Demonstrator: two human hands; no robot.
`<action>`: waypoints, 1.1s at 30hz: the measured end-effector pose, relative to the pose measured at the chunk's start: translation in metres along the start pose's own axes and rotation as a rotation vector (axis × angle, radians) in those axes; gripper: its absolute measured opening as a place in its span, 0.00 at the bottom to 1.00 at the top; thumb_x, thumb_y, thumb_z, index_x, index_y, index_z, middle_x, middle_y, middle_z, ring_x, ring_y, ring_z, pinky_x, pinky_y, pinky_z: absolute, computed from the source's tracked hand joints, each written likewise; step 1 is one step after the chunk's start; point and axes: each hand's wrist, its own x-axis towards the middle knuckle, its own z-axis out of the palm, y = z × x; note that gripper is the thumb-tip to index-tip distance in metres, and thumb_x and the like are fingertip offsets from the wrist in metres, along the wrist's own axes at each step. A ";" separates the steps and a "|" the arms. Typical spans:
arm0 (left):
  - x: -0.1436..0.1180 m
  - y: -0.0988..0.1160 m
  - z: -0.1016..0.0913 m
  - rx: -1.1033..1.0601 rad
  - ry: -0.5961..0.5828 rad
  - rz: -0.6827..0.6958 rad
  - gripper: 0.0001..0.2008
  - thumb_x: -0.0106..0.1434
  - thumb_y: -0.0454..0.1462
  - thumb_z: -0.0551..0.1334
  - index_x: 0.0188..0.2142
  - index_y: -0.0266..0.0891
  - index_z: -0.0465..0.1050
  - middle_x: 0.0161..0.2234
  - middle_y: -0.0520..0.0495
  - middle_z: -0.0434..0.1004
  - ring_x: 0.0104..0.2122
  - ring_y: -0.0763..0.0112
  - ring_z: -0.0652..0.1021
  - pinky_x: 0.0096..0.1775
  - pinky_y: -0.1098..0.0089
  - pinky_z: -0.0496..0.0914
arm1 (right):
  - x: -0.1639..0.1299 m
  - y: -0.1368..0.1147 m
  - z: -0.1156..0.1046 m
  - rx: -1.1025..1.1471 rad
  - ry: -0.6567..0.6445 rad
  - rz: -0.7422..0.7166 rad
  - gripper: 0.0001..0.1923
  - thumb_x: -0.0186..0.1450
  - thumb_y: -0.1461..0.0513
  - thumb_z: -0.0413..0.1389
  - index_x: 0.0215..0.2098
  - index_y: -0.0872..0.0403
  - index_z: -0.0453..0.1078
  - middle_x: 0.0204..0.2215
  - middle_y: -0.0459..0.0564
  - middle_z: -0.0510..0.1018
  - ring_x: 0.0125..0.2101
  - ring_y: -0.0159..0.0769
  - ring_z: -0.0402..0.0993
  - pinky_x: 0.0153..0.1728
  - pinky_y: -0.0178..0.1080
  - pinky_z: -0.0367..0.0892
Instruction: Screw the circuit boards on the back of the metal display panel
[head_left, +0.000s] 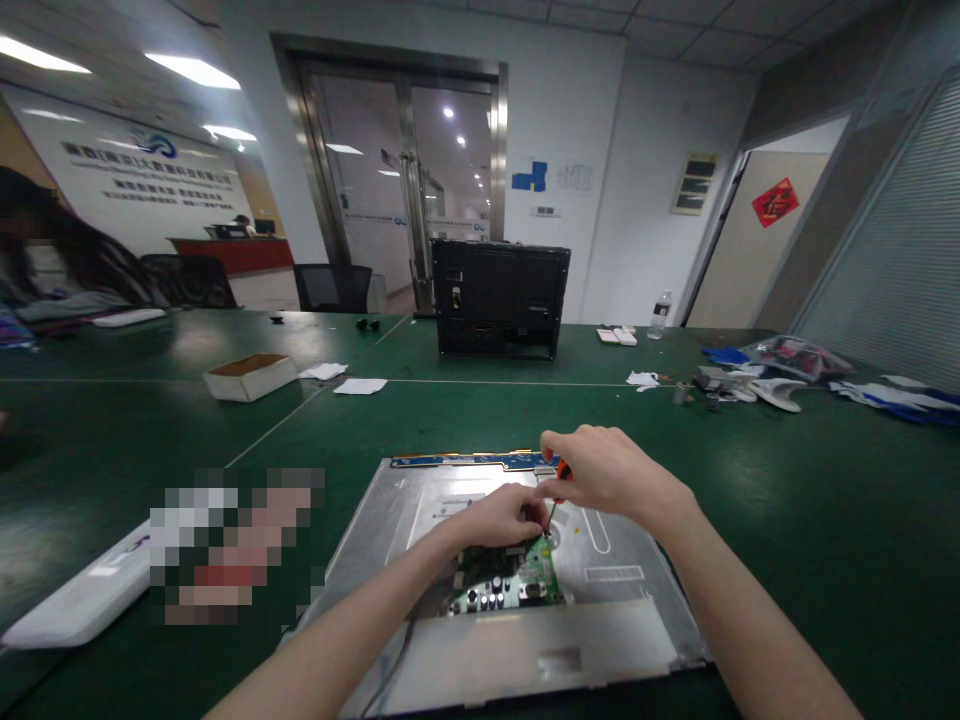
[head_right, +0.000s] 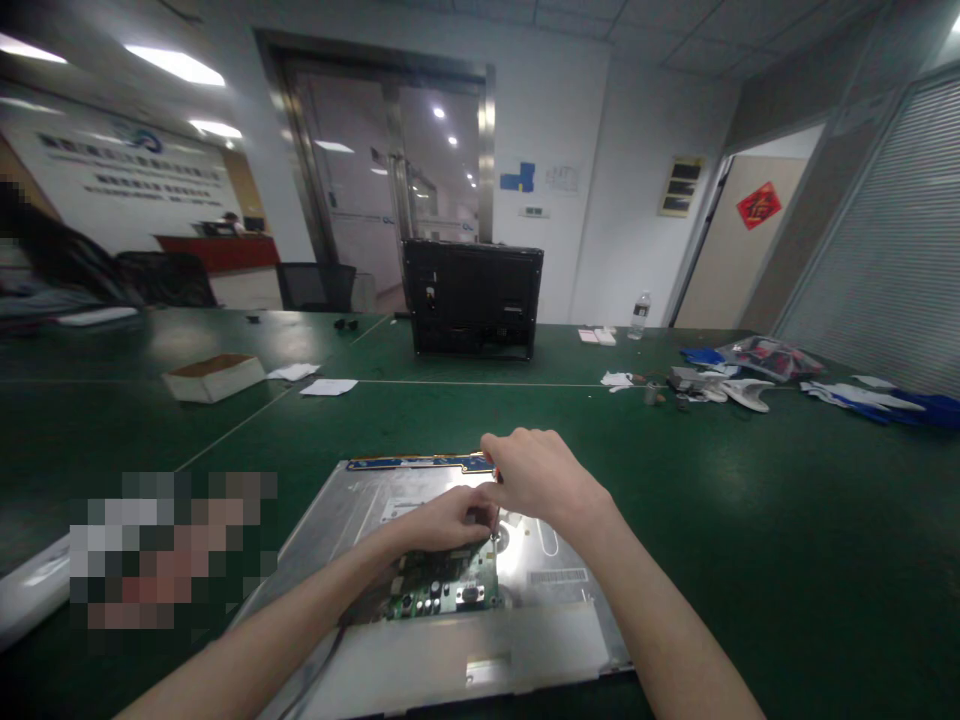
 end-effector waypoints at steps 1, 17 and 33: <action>0.000 0.001 0.000 0.001 0.003 -0.001 0.08 0.51 0.27 0.58 0.28 0.36 0.74 0.27 0.52 0.74 0.29 0.70 0.73 0.34 0.74 0.65 | 0.001 -0.001 0.000 -0.022 -0.002 0.021 0.14 0.62 0.51 0.54 0.39 0.51 0.68 0.31 0.51 0.78 0.32 0.43 0.75 0.25 0.36 0.56; 0.000 0.000 0.001 -0.004 0.002 0.002 0.07 0.51 0.28 0.58 0.28 0.36 0.73 0.25 0.53 0.73 0.27 0.71 0.72 0.32 0.74 0.64 | 0.002 0.004 0.003 0.040 0.007 -0.073 0.19 0.58 0.56 0.58 0.46 0.51 0.63 0.32 0.49 0.77 0.32 0.41 0.74 0.24 0.35 0.53; 0.002 -0.005 0.003 -0.018 0.009 -0.022 0.06 0.51 0.28 0.59 0.29 0.36 0.74 0.26 0.52 0.73 0.28 0.71 0.72 0.32 0.75 0.64 | 0.000 0.000 0.001 0.025 0.036 -0.065 0.12 0.60 0.61 0.53 0.43 0.52 0.62 0.32 0.49 0.78 0.31 0.40 0.74 0.24 0.36 0.52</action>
